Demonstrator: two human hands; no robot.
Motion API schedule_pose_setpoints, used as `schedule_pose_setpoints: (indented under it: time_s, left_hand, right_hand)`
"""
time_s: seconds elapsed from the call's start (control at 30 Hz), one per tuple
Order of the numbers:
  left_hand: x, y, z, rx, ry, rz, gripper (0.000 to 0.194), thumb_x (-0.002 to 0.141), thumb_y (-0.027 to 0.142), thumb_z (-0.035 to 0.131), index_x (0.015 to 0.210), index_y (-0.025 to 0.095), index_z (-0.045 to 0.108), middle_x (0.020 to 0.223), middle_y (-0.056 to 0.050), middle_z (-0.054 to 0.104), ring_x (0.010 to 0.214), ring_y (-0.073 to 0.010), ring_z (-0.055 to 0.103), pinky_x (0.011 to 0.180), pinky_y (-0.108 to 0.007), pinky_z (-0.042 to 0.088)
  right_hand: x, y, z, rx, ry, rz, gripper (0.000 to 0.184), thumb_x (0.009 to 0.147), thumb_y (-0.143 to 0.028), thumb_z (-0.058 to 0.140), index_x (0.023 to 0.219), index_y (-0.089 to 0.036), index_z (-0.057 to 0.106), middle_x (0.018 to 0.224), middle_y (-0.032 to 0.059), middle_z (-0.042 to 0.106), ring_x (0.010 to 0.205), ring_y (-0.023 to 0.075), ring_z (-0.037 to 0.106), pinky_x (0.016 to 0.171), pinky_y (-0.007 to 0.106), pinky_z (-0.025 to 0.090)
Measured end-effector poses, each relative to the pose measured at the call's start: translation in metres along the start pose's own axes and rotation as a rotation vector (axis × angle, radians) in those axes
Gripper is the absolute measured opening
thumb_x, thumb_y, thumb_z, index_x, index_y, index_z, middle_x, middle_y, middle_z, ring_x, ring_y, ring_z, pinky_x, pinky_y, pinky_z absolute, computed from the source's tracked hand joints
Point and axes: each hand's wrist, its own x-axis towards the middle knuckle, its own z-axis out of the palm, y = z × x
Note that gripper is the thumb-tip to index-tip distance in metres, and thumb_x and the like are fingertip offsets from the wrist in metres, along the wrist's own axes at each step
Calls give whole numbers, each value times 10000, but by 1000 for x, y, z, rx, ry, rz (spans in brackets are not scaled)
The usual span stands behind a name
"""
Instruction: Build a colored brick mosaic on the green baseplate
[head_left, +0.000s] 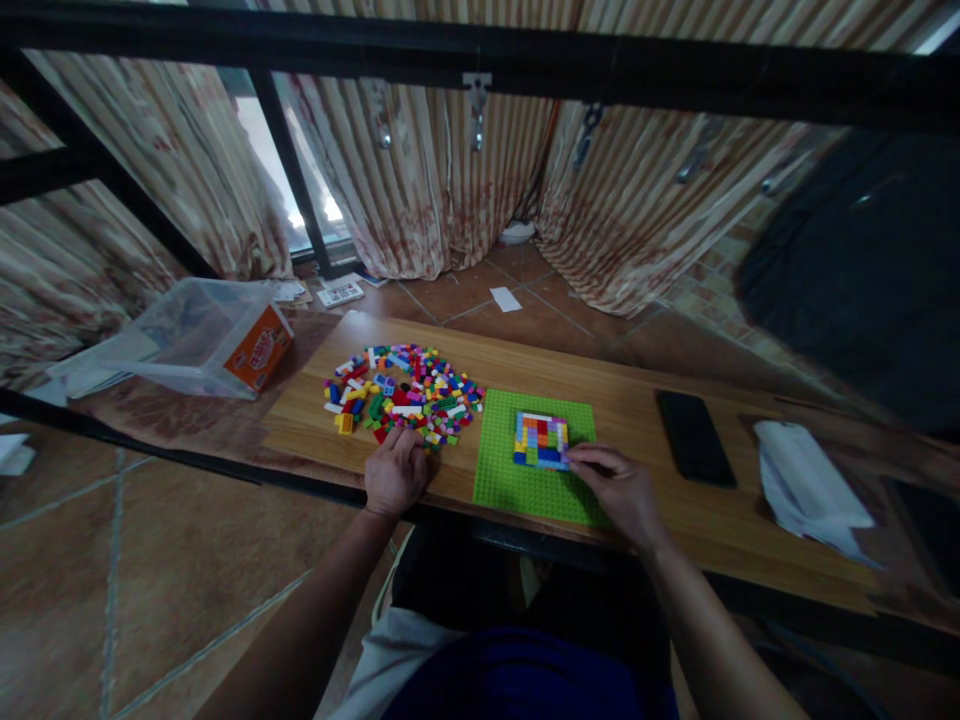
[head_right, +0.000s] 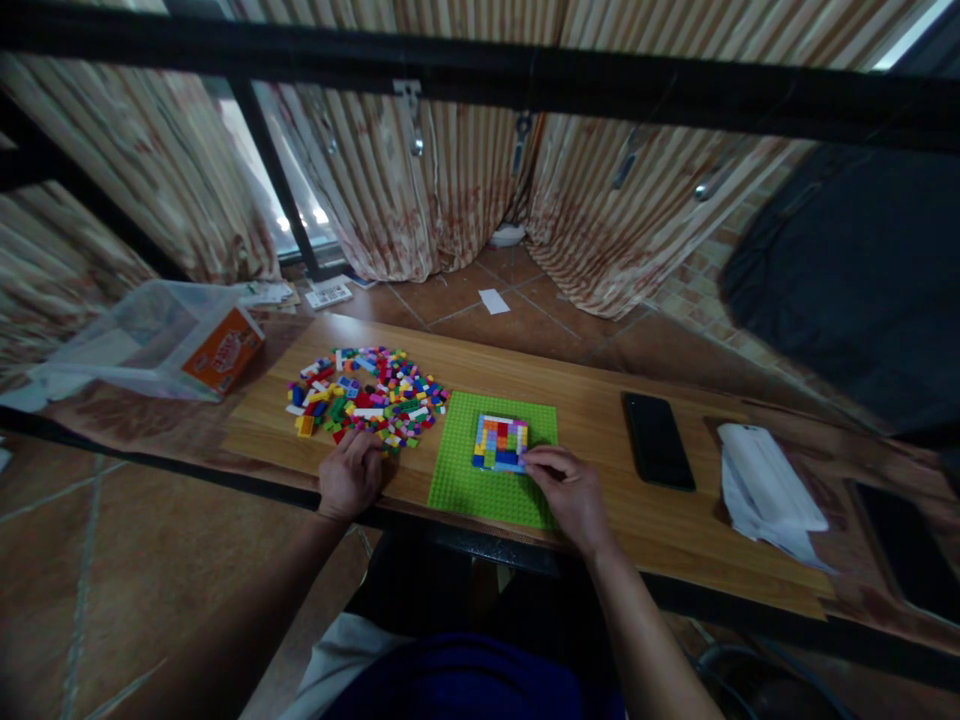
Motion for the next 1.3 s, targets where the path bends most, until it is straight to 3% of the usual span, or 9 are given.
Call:
schedule_pose_setpoints:
  time_s: [0.47,0.57,0.73,0.83,0.97,1.13,1.3]
  left_hand:
    - [0,1,-1,-25,-15,-10,185,844,155,407,778,200,574,762,-32,574,718,-155,569,637,-244,422]
    - [1,1,-2,-14,-30,-23,180,841,157,410,775,202,571,770,-33,574,721,-156,569,636,-245,421]
    - [1,1,-1,-8,-36,-31,182,838,145,412,777,201,574,768,-35,579,734,-162,574,639,-249,416]
    - [1,1,-1,-2,-33,-32,183,838,139,411,771,200,571,760,-34,577,724,-159,571,621,-247,406]
    - [1,1,-1,-17,-11,-25,178,839,141,416,767,198,568,764,-31,577,713,-152,565,612,-241,404]
    - [1,2,-1,-31,-26,-29,174,842,156,418,775,200,572,785,-38,584,741,-158,572,641,-244,423]
    - [1,2,-1,-25,-40,-41,173,848,167,414,780,204,569,788,-38,586,758,-164,578,648,-244,429]
  right_hand:
    - [4,1,-6,-28,-94,-30,184,782,-416,662,854,-268,745,1003,50,673,952,199,626,876,387,500]
    - [-1,1,-4,26,-49,23,224,757,-444,677,868,-259,738,1014,52,683,969,212,629,881,403,500]
    - [-3,4,2,167,144,285,376,733,-502,675,953,-198,701,843,62,714,729,198,668,727,394,547]
    - [1,3,9,161,211,345,449,717,-539,667,963,-164,686,800,68,703,670,185,650,638,352,544]
    - [6,4,14,33,182,335,521,726,-571,638,1024,-144,661,822,88,700,667,185,635,575,315,511]
    - [6,7,18,-141,177,258,540,700,-570,661,1027,-140,658,847,103,696,709,203,632,649,348,509]
    - [6,6,20,-171,194,243,514,709,-565,654,1009,-148,660,790,84,687,681,200,624,652,352,502]
